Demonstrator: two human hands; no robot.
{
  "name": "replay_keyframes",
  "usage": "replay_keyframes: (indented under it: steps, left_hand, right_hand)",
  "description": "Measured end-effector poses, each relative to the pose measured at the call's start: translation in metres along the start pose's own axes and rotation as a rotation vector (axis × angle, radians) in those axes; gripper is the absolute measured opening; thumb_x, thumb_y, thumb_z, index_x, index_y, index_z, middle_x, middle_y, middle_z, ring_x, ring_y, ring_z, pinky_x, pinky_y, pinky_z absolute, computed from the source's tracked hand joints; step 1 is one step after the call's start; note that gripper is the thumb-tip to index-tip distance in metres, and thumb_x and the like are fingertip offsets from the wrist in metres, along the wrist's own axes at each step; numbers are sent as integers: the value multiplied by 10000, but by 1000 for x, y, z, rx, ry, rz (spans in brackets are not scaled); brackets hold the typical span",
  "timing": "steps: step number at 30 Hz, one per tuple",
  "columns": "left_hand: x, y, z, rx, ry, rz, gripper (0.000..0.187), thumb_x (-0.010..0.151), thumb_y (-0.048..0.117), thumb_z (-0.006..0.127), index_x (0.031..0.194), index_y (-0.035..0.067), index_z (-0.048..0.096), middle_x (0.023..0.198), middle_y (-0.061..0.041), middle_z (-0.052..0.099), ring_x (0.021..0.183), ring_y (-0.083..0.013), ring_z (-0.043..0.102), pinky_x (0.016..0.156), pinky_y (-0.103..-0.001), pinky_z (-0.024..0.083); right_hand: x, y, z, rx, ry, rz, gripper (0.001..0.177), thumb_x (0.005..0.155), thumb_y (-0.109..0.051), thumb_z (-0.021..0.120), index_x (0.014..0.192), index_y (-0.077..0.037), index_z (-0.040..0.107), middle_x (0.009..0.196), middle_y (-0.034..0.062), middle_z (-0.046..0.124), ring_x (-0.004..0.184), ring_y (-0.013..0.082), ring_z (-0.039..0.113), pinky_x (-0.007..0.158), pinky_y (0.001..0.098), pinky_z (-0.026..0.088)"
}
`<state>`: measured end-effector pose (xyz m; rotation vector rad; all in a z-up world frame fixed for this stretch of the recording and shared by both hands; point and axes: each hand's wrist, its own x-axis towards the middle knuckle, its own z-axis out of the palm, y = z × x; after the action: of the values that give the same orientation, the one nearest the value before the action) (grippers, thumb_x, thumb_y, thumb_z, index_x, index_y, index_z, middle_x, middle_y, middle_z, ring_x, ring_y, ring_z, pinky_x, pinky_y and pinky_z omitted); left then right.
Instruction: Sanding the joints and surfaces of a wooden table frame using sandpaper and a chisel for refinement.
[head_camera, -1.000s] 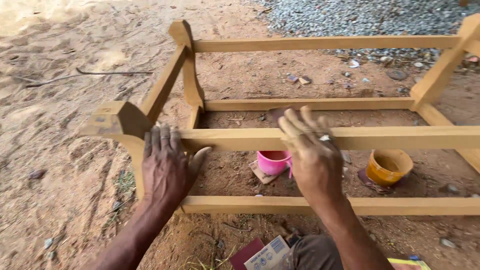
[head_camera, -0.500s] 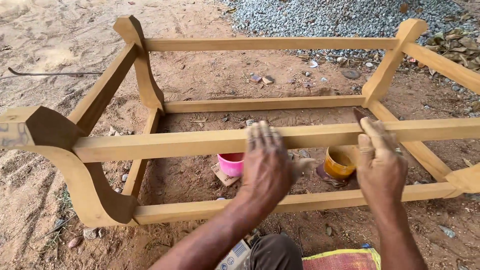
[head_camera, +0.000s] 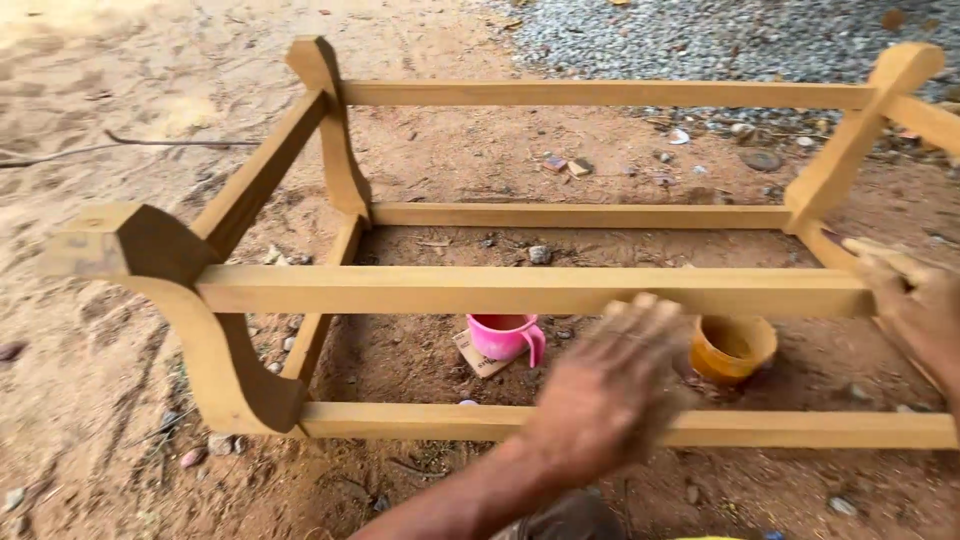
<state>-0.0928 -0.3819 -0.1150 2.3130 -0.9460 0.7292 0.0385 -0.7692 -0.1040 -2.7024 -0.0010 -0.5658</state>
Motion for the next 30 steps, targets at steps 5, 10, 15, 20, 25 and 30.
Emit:
replay_keyframes:
  steps: [5,10,15,20,25,30]
  left_hand:
    - [-100,-135,-148,565,244,-250,697,971,454,675,1431,-16,446,1525,-282,492,1438,-392,499,1187,-490,424]
    - [-126,-173,-189,920,-77,-696,956,938,758,428,1469,-37,451,1545,-242,491,1487,-382,439,1253,-492,330]
    - [-37,-97,-107,762,-135,-635,1140,792,856,471,1422,-94,448,1464,-300,515,1396,-404,482,1177,-478,355]
    - [74,1,0,424,-282,-428,1282,778,915,452,1427,-182,310,1482,-408,375,1407,-513,369,1170,-564,281]
    - [139,58,85,324,-411,-241,1294,820,902,333,1446,-223,203,1501,-466,255,1422,-564,256,1164,-566,221]
    - [175,87,125,257,-419,-153,1233,881,857,349,1467,-221,216,1516,-471,264,1447,-575,254,1188,-597,216]
  right_hand:
    - [27,5,36,196,-60,-210,364,1159,-320,496,1450,-150,633,1196,158,745,858,237,713,768,349,567]
    - [-12,-113,-67,-569,-448,234,468,1171,-329,409,1630,-310,495,970,284,820,788,351,760,720,413,656]
    - [-10,-13,-39,-276,-102,-65,469,1073,-432,483,1507,-310,614,1099,160,766,825,313,738,847,495,592]
    - [-8,33,-37,-236,-63,-73,374,1128,-461,468,1415,-290,636,999,115,783,864,288,772,975,456,598]
    - [-18,12,-63,-313,-10,-228,440,1035,-391,526,1454,-305,629,1159,106,759,1016,320,722,1022,491,521]
    - [-18,24,-73,-334,39,-438,462,1008,-392,574,1453,-268,598,1393,87,673,1219,300,657,1090,494,470]
